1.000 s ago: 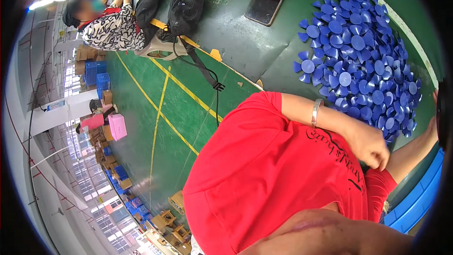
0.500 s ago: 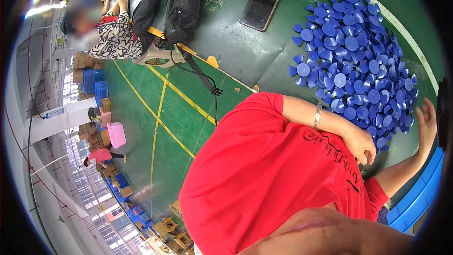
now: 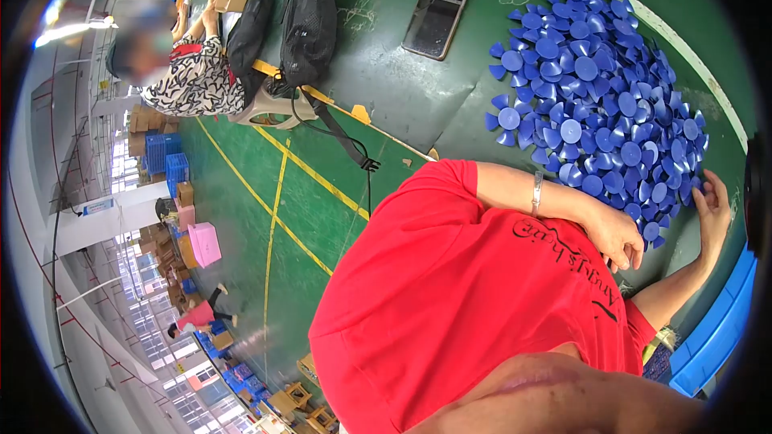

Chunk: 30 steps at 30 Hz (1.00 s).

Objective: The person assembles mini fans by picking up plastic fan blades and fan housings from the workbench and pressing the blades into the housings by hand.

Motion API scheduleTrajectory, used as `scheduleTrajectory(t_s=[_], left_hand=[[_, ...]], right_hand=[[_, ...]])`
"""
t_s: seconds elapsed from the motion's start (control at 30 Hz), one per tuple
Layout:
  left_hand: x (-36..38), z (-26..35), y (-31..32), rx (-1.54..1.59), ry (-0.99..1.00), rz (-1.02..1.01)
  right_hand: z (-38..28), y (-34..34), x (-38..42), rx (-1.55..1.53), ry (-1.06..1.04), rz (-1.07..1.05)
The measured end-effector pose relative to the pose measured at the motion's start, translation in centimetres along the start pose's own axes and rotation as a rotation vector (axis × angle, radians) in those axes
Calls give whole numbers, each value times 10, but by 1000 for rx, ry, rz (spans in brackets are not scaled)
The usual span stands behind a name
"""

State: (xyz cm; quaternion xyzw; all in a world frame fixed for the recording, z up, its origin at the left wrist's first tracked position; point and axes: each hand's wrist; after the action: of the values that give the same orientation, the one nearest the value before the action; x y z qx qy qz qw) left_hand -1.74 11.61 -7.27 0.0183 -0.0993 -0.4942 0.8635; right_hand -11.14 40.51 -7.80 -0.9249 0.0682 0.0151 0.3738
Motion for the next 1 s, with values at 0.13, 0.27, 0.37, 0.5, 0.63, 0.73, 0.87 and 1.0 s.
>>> scheduleTrajectory(t_s=[0.13,0.27,0.37,0.5,0.63,0.73,0.87,1.0], left_hand=[[1,3,0,-36,10,-36],[18,36,-3,-32,142,-76],[33,80,-23,-28,178,20],[23,106,-98,-93,145,406],[-3,95,-221,-524,86,1158],[-10,78,-309,-998,-46,1595],[-26,61,-353,-939,-193,1784],[-60,39,-403,-667,-250,1635]], right_hand=[[0,5,4,23,-115,-37],[-19,6,14,35,-122,-15],[-45,4,25,87,-142,5],[-70,4,26,231,-148,42],[-72,8,32,284,-194,136],[-74,11,32,344,-165,169],[-71,15,29,372,-139,202],[-63,19,25,369,-118,211]])
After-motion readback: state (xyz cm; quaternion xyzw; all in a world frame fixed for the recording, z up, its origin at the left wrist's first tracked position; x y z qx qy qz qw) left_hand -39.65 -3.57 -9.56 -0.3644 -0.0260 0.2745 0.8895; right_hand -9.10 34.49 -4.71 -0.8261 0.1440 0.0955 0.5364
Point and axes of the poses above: each hand's wrist, its own x-axis away from the middle knuckle, its own y-axis out of the palm, z = x × y, and after that the axes turned 14 degrees about z, right-handed
